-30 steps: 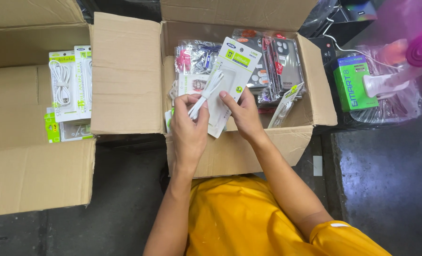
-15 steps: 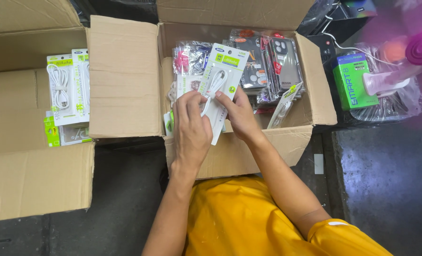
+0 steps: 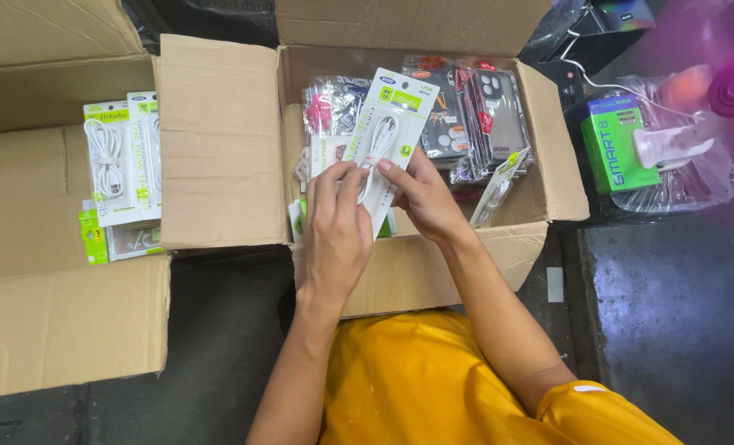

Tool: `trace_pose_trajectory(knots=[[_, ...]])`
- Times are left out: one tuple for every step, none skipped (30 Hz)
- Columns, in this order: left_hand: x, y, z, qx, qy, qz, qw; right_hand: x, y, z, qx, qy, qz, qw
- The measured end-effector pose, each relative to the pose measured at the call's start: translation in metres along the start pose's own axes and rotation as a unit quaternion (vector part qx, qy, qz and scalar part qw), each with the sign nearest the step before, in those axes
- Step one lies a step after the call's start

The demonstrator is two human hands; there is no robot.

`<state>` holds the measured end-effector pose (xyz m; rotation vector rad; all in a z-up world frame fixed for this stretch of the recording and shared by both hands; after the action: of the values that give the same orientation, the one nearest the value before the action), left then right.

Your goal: The person is sorting and organizing packaged cables and phone accessories from one cardboard box into another.

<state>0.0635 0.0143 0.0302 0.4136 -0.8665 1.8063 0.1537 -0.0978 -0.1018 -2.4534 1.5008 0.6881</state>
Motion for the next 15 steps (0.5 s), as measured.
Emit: trace_pose_trajectory(knots=[[0.002, -0.001, -0.001, 0.0, 0.0, 0.001, 1.0, -0.001, -0.002, 0.0, 0.001, 0.0, -0.001, 1.0], [0.002, -0.003, -0.001, -0.001, 0.009, -0.014, 1.0, -0.001, -0.003, -0.002, 0.008, 0.002, 0.0, 1.0], [0.001, -0.005, -0.001, -0.002, 0.018, -0.029, 0.999, -0.001, -0.005, -0.003, 0.015, 0.005, 0.0, 1.0], [0.004, -0.008, -0.002, -0.004, 0.02, -0.03, 0.999, -0.003, -0.006, -0.007, 0.016, 0.006, 0.002, 1.0], [0.004, -0.011, -0.002, -0.006, 0.045, -0.049, 0.998, -0.005, -0.006, -0.01, 0.011, -0.01, 0.009, 1.0], [0.006, -0.013, -0.002, -0.008, 0.068, -0.066, 0.995, -0.008, -0.008, -0.011, 0.005, -0.026, 0.014, 1.0], [0.01, -0.016, -0.005, -0.008, 0.068, -0.067, 0.995, -0.006, -0.01, -0.009, 0.006, -0.026, 0.015, 1.0], [0.012, -0.018, -0.006, -0.015, 0.093, -0.078, 0.992, -0.004, -0.011, -0.007, 0.006, -0.032, 0.016, 0.999], [0.015, -0.02, -0.007, -0.022, 0.118, -0.09, 0.989, -0.002, -0.013, -0.005, 0.007, -0.039, 0.016, 0.999], [0.017, -0.023, -0.008, -0.022, 0.119, -0.091, 0.988, -0.005, -0.014, -0.006, 0.007, -0.038, 0.018, 0.999], [0.018, -0.027, -0.016, 0.016, 0.141, -0.1, 0.985, -0.008, -0.015, -0.007, 0.004, -0.037, 0.022, 0.999], [0.019, -0.03, -0.024, 0.055, 0.163, -0.11, 0.979, -0.011, -0.016, -0.007, 0.001, -0.035, 0.026, 0.999], [0.022, -0.032, -0.026, 0.055, 0.164, -0.111, 0.979, -0.017, -0.017, -0.008, 0.001, -0.034, 0.027, 0.999], [0.026, -0.034, -0.031, 0.075, 0.177, -0.105, 0.976, -0.023, -0.017, -0.012, 0.016, -0.024, 0.027, 0.999], [0.03, -0.036, -0.037, 0.094, 0.19, -0.098, 0.972, -0.03, -0.018, -0.015, 0.032, -0.013, 0.027, 0.999]])
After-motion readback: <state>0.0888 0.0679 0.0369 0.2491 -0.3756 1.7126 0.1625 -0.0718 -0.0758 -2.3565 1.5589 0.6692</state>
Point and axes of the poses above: each hand's wrist, its own y-axis away from the middle knuckle, its own x-axis out of the back of the hand, z = x × y, the point moved 9 cm from there along -y, towards the middle knuckle, and after that the axes turned 6 degrees about x, right-handed, at the moved point
